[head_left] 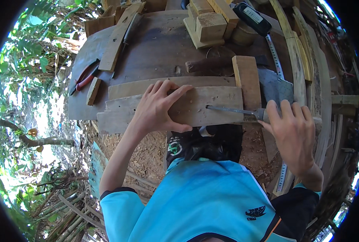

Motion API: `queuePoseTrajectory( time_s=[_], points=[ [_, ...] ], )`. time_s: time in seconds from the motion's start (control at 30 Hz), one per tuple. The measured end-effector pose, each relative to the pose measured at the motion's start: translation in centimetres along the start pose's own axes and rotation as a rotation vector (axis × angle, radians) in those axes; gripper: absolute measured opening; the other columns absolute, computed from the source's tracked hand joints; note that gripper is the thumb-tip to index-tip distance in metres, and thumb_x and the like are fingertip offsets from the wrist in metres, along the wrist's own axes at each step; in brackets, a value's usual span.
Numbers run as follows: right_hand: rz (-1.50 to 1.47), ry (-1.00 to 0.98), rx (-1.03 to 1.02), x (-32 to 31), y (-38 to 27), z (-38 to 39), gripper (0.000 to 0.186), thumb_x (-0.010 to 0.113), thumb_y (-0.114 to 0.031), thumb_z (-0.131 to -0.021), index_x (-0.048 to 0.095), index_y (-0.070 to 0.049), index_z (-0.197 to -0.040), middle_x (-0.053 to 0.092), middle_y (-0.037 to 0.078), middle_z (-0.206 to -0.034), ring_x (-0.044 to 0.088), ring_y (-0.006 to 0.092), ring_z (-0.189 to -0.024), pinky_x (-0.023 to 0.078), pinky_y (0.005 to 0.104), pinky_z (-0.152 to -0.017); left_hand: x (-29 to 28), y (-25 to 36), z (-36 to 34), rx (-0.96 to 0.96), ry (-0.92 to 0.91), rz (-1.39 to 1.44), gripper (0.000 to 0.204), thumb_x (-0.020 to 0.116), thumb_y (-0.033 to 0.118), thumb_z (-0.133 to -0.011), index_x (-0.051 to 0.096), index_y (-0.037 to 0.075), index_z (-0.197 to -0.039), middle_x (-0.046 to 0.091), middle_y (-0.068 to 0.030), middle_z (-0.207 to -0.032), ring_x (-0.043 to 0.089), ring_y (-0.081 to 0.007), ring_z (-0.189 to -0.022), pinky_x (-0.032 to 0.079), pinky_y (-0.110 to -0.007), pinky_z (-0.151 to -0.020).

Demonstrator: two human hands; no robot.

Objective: The person uses a chisel and mallet to carve a wooden plank, then smooths the surface with sandpaper. They repeatedly align and adjust the plank on the workbench while continuing to chisel and sand.

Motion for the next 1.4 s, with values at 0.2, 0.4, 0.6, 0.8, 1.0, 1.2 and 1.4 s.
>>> queuePoseTrajectory(
  time_s=[0.2,0.4,0.6,0.8,1.0,1.2,1.4],
  points=[
    [0.061,-0.023,-0.006,-1.3,-0.1,-0.7,0.011,0.060,-0.015,-0.072,0.053,-0.009,-0.078,0.045,0.002,-0.063,0.051,0.0160,-0.061,0.040,0.0290,-0.058,0.0,0.2,0.1,0.034,0.019,-0.011,0.087,0.076,0.051,-0.048,0.051,0.018,-0.125,0.050,-0.0089,-0.098,0.049,-0.0281,-0.095,0.039,-0.041,-0.088],
    [-0.149,-0.031,0.017,0.5,1.8,0.2,0.032,0.070,-0.035,-0.068,0.054,-0.009,-0.078,0.049,0.003,-0.066,0.054,0.0176,-0.065,0.041,0.0304,-0.060,-0.1,0.3,0.3,0.022,0.030,-0.002,0.086,0.076,0.051,-0.049,0.050,0.018,-0.125,0.050,-0.0094,-0.099,0.049,-0.0286,-0.096,0.038,-0.041,-0.089],
    [-0.148,-0.008,0.040,1.3,1.3,0.8,0.034,0.070,-0.038,-0.068,0.054,-0.009,-0.079,0.048,0.003,-0.066,0.054,0.0177,-0.064,0.041,0.0307,-0.059,0.0,0.3,0.1,0.014,0.034,-0.016,0.092,0.078,0.052,-0.044,0.052,0.015,-0.124,0.052,-0.0088,-0.099,0.049,-0.0292,-0.099,0.038,-0.043,-0.090],
    [-0.512,-0.080,0.081,6.8,2.7,1.4,0.039,0.070,-0.039,-0.069,0.055,-0.006,-0.083,0.050,0.007,-0.067,0.055,0.0214,-0.064,0.042,0.0340,-0.057,0.0,0.3,0.0,0.025,0.036,-0.018,0.092,0.078,0.053,-0.044,0.052,0.014,-0.124,0.052,-0.0084,-0.100,0.049,-0.0292,-0.099,0.038,-0.043,-0.090],
    [-1.151,-0.253,0.302,8.7,4.2,2.1,0.027,0.066,-0.023,-0.078,0.058,-0.002,-0.093,0.058,0.009,-0.077,0.057,0.0201,-0.069,0.045,0.0327,-0.063,0.2,0.7,0.1,0.063,-0.020,-0.016,0.079,0.076,0.048,-0.050,0.054,0.026,-0.123,0.049,-0.0097,-0.113,0.048,-0.0307,-0.107,0.037,-0.045,-0.093],
    [-2.038,-0.328,0.086,6.3,4.5,5.1,0.033,0.056,-0.011,-0.081,0.054,0.004,-0.111,0.057,0.013,-0.075,0.061,0.0182,-0.065,0.046,0.0262,-0.053,0.8,2.1,0.3,0.216,-0.031,-0.063,0.056,0.073,0.035,-0.060,0.059,0.032,-0.114,0.042,-0.0127,-0.131,0.045,-0.0333,-0.115,0.036,-0.046,-0.094],
    [-2.811,-0.313,-0.199,5.9,3.8,8.1,0.044,0.065,-0.013,-0.077,0.050,0.010,-0.111,0.055,0.036,-0.089,0.064,0.0336,-0.077,0.055,0.0377,-0.062,0.8,1.3,0.5,0.201,-0.028,0.017,0.043,0.073,0.033,-0.063,0.063,0.025,-0.104,0.041,-0.0157,-0.133,0.044,-0.0344,-0.116,0.038,-0.045,-0.093]
  ],
)
Point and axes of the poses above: each hand's wrist, its own z-axis away from the middle knuckle, its own x-axis out of the palm, y = z × x, the point moved 6 cm from there along -z, towards the middle knuckle
